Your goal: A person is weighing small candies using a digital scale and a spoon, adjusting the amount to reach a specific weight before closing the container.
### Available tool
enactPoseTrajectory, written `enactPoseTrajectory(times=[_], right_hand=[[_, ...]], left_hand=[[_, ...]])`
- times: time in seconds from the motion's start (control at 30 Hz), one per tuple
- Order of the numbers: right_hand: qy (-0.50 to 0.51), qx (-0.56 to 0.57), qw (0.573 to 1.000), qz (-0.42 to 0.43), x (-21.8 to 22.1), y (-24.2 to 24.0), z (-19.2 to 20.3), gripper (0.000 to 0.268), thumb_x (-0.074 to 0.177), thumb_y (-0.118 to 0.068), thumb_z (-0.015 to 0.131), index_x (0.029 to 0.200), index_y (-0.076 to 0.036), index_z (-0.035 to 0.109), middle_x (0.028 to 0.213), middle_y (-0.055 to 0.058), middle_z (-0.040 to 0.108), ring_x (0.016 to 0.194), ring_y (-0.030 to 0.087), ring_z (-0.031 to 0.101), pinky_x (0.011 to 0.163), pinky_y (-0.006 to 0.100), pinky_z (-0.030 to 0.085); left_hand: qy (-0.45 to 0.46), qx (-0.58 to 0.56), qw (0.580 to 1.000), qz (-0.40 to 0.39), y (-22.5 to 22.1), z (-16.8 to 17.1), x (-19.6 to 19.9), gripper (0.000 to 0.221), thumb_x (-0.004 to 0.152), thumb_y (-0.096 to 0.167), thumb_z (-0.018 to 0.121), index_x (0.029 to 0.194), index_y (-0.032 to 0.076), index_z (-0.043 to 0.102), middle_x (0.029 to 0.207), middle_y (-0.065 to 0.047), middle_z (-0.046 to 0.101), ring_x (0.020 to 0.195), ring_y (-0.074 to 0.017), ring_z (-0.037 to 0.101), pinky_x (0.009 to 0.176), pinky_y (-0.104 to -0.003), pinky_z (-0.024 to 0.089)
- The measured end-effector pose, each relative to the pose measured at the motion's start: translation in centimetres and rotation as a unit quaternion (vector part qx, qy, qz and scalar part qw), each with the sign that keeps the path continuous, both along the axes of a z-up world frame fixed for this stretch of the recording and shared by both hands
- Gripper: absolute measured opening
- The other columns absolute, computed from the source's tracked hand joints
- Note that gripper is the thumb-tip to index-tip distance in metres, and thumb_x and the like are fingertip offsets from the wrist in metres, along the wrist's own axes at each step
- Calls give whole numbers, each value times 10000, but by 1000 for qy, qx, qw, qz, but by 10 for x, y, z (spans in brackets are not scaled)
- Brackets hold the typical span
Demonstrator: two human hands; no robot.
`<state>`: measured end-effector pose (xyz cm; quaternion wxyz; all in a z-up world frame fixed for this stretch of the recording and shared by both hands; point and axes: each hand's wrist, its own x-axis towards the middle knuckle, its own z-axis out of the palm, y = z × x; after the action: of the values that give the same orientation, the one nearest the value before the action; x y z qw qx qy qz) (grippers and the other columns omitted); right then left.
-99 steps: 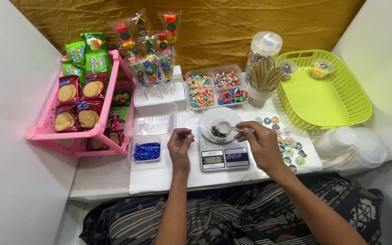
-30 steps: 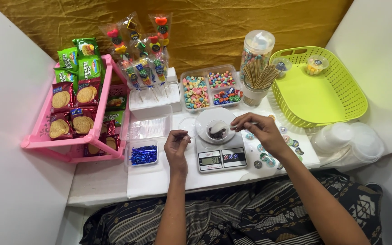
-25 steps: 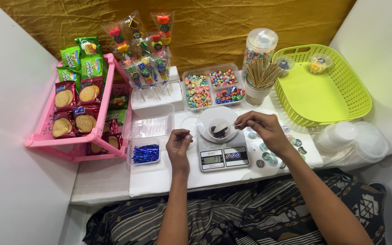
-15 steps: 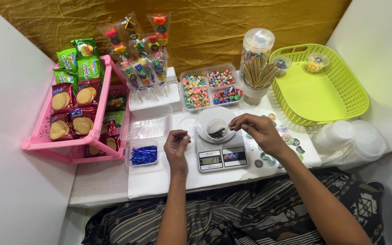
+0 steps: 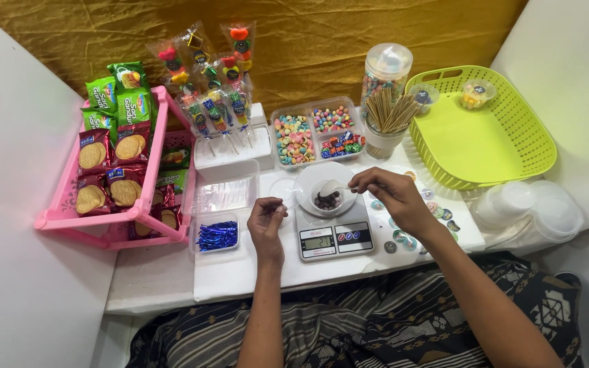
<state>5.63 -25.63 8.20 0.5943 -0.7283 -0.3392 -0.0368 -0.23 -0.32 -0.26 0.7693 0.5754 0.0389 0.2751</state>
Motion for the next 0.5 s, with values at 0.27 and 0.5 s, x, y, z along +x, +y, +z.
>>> enactPoseTrajectory(times=[0.27,0.5], right_hand=[[30,10,999,18,1,-3,-8,145,1020,-41,499,1040,10,633,1023,200,764,938,277,738,870,435,591],[59,56,995,51,3,1,-17,220,964,-7,593,1175,3,533,1032,185,768,969,264,756,864,390,616]], left_hand=[[-6,-4,1000,-1,1,-2,2,132,844,60,683,963,10,654,767,-80,610,709,-130,565,704,-265,498],[-1,-1,1000,0,1,-3,2,132,846,67,684,962,11,655,766,-82,610,713,-131,566,707,-272,501]])
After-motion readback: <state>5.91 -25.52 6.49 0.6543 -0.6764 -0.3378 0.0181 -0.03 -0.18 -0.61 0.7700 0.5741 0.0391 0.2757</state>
